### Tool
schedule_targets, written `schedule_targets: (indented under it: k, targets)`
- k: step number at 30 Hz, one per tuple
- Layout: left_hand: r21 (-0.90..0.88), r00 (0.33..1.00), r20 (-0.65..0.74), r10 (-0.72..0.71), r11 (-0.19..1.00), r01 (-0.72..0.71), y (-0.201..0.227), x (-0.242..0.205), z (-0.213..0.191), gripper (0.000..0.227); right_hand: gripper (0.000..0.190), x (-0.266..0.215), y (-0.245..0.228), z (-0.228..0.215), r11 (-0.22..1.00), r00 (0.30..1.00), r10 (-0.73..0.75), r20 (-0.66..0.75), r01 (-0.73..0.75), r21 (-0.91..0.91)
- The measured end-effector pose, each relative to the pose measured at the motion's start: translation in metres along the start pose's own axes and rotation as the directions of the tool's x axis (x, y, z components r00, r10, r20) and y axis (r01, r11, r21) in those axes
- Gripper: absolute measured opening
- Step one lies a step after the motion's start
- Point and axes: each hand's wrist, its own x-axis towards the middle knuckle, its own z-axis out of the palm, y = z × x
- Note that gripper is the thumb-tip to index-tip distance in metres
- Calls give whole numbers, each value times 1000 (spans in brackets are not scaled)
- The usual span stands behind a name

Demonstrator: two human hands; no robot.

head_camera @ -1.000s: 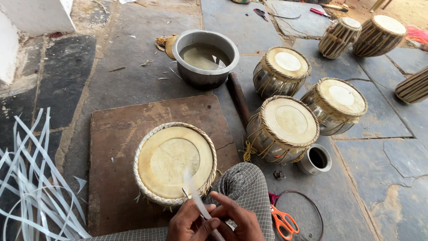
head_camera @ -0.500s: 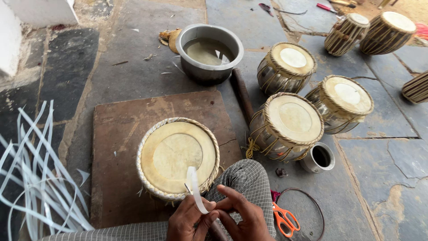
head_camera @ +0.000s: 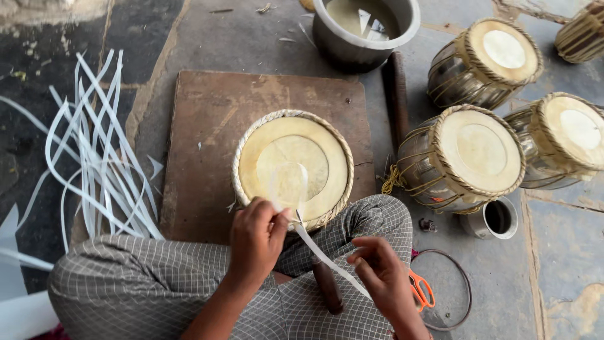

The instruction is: The person sits on the floor and uses a pointed tool to weave white plastic strips into the rim of a drum. They repeatedly push the tool through the existing rope and pull the plastic strip through to secure the drumhead.

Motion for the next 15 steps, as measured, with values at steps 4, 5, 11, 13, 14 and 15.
schedule_targets:
  k: [4,5,11,13,14,15]
  targets:
    - [-6,998,37,-55,998,56,1,-3,6,35,25,-3,-13,20,868,973,-229,3,206,-452]
    - [0,997,25,-75,997,75,0,-2,7,36,24,1,-17,23,836,955,-295,16,266,-481]
    - [51,992,61,-112,993,109,-5,-6,11,32,35,13,-30,22,846,969,-175,177,240,-477]
    - [76,991,57,-120,990,115,-7,-6,11,32,46,15,-41,23,824,975,-46,219,161,-543]
    - [89,990,57,-127,989,121,-8,-7,11,32,56,11,-48,22,813,973,115,201,24,-582]
    - [88,989,59,-134,988,128,-8,-7,11,32,67,8,-53,21,778,947,272,174,-110,-618]
